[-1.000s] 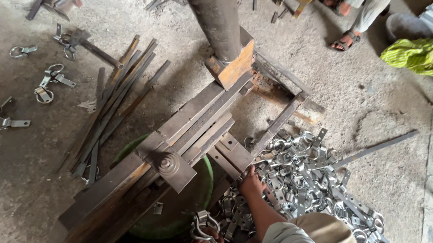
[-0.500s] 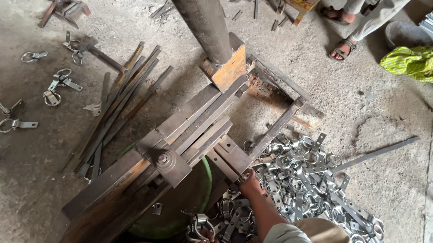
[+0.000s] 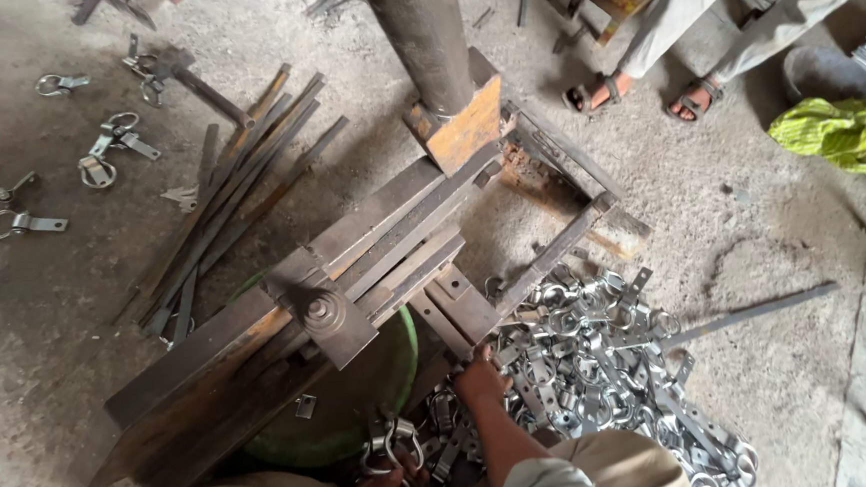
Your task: The person operates a manual metal press to shape small metal components. They pick up a metal piece from a pile, place it into the press die, and pull a long lever to activate the press. The finished metal parts are then dropped into a green bucket.
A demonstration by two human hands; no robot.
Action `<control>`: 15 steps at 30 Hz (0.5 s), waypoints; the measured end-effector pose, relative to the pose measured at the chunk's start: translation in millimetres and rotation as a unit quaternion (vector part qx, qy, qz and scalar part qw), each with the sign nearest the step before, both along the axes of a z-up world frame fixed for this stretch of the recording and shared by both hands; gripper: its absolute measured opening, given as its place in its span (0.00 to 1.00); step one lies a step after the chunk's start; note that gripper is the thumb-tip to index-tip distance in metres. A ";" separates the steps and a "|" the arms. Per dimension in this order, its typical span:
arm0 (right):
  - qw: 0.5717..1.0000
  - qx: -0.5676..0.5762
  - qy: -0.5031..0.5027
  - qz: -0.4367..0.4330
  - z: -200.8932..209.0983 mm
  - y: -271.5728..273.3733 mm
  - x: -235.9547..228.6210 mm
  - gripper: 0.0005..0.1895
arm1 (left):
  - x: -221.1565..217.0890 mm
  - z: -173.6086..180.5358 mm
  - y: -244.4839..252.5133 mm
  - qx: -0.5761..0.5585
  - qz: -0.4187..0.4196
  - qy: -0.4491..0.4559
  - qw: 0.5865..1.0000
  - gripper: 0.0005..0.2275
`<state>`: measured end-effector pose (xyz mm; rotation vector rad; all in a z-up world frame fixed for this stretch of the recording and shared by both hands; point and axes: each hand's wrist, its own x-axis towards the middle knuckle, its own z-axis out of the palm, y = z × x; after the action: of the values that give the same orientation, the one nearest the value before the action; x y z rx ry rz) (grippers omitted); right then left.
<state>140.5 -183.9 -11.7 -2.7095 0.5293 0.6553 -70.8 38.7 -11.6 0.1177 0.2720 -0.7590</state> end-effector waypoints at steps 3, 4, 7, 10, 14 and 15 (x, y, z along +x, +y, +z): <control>0.997 0.024 0.027 -0.071 -2.7 -6.6 -18.6 0.52 | -10.3 -0.1 4.8 -0.108 -0.015 0.001 0.994 0.15; 0.995 0.025 0.045 -0.082 -0.4 -8.5 -7.8 0.53 | -3.2 -2.3 4.0 -0.132 -0.018 -0.009 0.991 0.15; 1.000 -0.002 0.007 -0.005 10.3 -3.1 20.9 0.56 | 20.5 -7.8 5.8 -0.045 -0.004 -0.036 0.998 0.15; 0.998 -0.034 0.055 0.022 9.9 -4.4 3.2 0.57 | -2.4 -14.7 6.5 -0.038 -0.014 -0.012 0.999 0.14; 0.998 0.020 -0.031 -0.045 6.5 -1.5 -9.8 0.46 | -8.6 -13.4 2.7 0.017 0.014 0.063 0.998 0.15; 0.998 0.020 -0.025 -0.052 5.0 2.3 -7.7 0.45 | -7.1 -11.5 5.1 0.030 0.023 0.056 0.998 0.15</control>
<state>132.8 -181.7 -6.7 -2.6341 0.6331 0.5620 -77.9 43.8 -23.1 0.1250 0.4029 -0.7121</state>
